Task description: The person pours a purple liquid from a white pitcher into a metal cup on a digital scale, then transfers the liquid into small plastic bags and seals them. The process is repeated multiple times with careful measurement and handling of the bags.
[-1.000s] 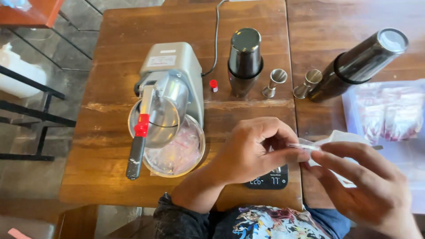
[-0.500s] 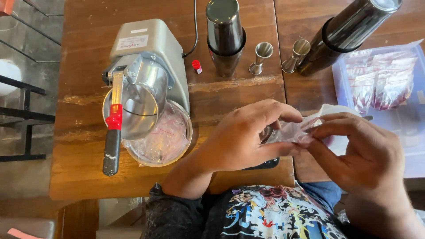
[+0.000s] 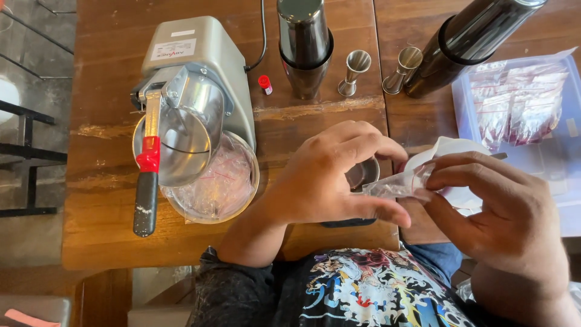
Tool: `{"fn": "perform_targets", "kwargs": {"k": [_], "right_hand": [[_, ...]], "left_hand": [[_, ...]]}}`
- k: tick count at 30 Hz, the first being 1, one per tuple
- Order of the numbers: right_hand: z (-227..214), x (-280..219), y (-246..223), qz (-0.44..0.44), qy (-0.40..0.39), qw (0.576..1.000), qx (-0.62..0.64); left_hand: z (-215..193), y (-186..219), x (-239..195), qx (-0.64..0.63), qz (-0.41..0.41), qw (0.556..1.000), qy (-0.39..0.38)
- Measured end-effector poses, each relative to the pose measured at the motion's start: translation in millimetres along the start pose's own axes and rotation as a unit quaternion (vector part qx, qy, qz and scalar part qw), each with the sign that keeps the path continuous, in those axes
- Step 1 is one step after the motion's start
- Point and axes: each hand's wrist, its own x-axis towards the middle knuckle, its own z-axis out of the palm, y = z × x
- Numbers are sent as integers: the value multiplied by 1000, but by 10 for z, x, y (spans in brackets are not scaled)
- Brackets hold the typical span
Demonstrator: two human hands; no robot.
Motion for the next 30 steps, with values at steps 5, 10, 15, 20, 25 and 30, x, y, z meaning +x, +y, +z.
{"fn": "perform_targets", "kwargs": {"k": [5,10,15,20,25,30], "right_hand": [[17,11,15,-40,-2,999,9],[-6,-5,53,-50,-32,998,2],[-7,-10,65,-53,-51,997,13],[29,-24,87,-84,-34,996,-28],[32,38,16,-84,-15,996,1],[134,-105,62,-59,18,998,-33]], "left_hand": [[53,-70,0,-84,4,996,-38],[102,-73,-3,-100,-28,995,-12],[71,-58,17,-90,-30,995,-11],[72,-80,19,-92,-43,995,-16],[65,-152,-1,-81,-20,995,-57],[45,-114,14,-110,-22,993,-43]]}}
